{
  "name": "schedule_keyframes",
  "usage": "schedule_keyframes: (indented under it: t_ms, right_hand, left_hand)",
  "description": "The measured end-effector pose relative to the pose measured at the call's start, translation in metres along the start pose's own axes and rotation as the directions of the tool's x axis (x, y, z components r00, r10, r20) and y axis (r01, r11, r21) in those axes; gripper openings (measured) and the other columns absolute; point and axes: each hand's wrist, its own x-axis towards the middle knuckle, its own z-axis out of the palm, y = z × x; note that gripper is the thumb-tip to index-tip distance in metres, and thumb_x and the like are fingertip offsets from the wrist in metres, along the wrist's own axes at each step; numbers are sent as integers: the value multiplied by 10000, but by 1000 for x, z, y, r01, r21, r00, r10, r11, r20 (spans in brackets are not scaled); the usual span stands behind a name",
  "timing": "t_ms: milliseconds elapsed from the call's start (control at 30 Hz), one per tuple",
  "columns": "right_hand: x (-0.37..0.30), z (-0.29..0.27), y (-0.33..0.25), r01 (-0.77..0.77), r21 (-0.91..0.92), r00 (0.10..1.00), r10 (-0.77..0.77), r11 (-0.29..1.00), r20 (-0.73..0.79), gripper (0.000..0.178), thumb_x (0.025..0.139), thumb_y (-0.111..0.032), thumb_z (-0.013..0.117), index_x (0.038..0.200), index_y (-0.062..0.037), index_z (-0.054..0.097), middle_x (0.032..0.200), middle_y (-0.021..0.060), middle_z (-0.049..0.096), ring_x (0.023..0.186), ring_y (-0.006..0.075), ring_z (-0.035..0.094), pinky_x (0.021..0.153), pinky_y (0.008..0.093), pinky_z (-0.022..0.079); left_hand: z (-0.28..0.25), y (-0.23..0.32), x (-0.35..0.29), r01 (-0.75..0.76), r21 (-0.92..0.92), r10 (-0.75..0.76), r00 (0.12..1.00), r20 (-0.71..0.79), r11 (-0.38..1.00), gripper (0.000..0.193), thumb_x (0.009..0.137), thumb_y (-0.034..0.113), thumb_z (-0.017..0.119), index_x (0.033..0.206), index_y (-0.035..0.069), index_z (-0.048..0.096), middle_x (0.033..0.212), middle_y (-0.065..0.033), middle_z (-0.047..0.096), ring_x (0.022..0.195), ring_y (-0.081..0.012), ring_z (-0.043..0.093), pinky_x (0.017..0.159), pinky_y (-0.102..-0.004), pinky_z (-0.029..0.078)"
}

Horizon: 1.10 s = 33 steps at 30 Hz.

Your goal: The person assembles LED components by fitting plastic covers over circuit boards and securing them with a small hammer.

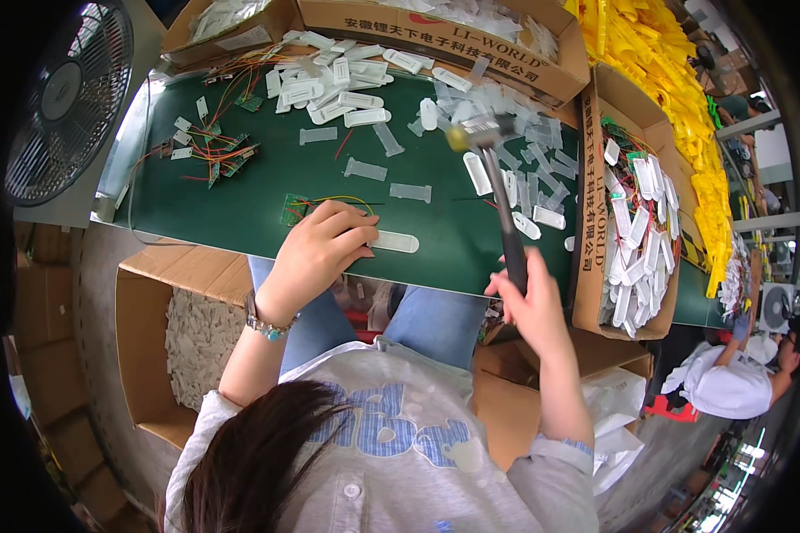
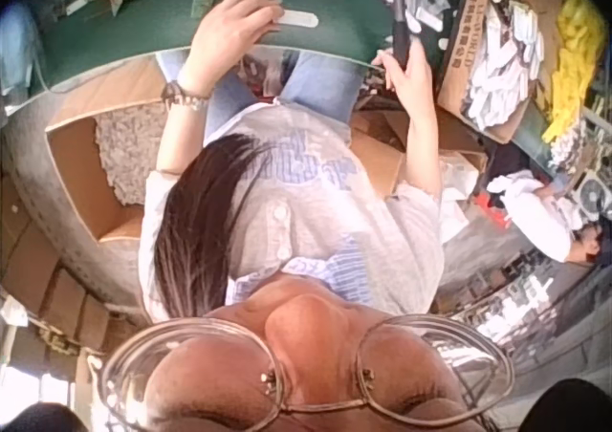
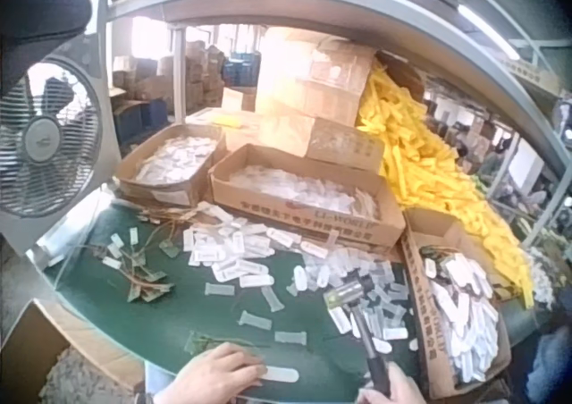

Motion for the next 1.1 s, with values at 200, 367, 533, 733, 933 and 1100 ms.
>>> schedule_keyframes:
  t_ms: [200,367,533,733,933,1100]
  right_hand:
    - [-54,-4,25,10,-215,1000,-13,977,-12,242,976,-106,578,1189,7,549,793,60,633,670,135,573,657,281,464]
    - [-75,-2,35,323,-543,864,-476,775,-166,245,939,-76,561,1157,35,573,816,163,649,660,292,635,620,352,495]
    - [-65,4,17,352,-688,845,-531,635,-57,285,880,-39,599,1154,40,579,845,216,661,707,405,666,634,427,531]
    - [-46,26,4,423,-721,851,-515,549,108,341,814,-29,651,1147,24,597,936,218,675,753,396,675,649,429,545]
    - [-33,13,-1,352,-487,857,-485,799,-175,274,856,-80,738,1022,-11,531,831,136,625,572,228,594,531,327,454]
    - [6,3,-8,285,-650,869,-476,704,-134,268,832,-175,773,996,-32,616,813,113,647,689,258,633,621,372,497]
  left_hand:
    - [2,-1,0,-9,-22,9,1000,4,1000,248,733,129,769,949,99,652,1059,-13,682,1022,-238,618,833,-358,553]
    - [0,-1,-1,-1,-13,1,1000,2,1000,249,737,130,765,955,99,651,1072,-13,680,1032,-236,616,835,-357,553]
    - [-2,3,-3,151,-101,-149,989,21,983,380,751,187,788,1056,56,604,1095,-67,679,1028,-285,635,836,-380,547]
    - [-1,-1,-6,211,-162,-209,978,29,964,522,749,200,808,1153,15,533,1144,-101,678,1066,-316,640,841,-391,545]
    - [2,0,-4,213,-153,-211,977,28,965,535,736,188,819,1152,16,531,1146,-104,679,1070,-320,641,854,-390,543]
    - [-2,2,-5,152,-124,-153,988,4,980,534,713,162,826,1159,15,572,1139,-131,672,1060,-327,640,866,-397,537]
